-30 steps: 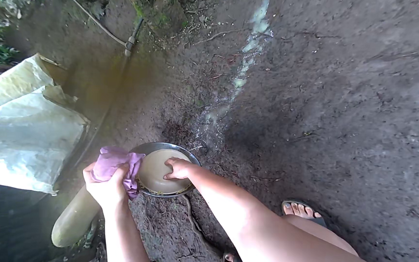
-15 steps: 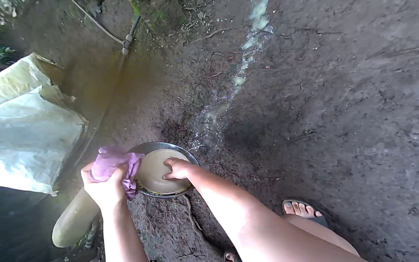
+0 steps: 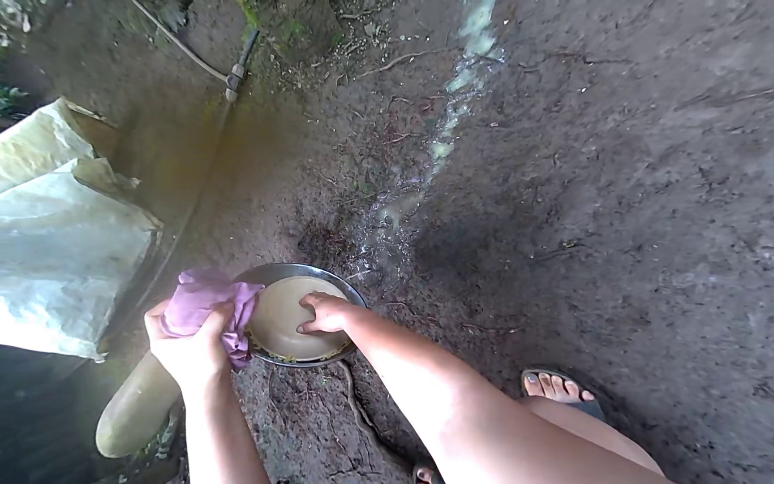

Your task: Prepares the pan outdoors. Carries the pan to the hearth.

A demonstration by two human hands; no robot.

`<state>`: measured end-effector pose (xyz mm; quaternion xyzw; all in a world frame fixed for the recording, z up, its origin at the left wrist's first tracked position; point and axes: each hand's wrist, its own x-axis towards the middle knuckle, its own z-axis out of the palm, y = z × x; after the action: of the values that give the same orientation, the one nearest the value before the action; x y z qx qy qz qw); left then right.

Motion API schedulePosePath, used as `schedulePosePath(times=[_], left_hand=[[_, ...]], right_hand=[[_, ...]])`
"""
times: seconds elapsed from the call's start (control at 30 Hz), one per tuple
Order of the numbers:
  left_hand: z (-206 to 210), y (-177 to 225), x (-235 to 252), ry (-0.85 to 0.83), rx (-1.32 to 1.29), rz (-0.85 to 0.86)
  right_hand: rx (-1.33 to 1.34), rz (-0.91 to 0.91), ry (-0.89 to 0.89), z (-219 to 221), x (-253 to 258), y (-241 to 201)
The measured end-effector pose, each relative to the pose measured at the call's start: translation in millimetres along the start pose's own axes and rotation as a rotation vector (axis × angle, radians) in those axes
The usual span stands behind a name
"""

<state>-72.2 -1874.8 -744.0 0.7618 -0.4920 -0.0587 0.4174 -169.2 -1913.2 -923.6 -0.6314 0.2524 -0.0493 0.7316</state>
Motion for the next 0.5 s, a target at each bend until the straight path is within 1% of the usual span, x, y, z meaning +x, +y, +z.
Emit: schedulePosePath(times=[0.5], left_hand=[[-4.4, 5.5, -3.8, 0.009, 0.012, 0.004]], right_hand=[[-0.004, -0.009, -0.023, 4.2, -2.2, -3.4]])
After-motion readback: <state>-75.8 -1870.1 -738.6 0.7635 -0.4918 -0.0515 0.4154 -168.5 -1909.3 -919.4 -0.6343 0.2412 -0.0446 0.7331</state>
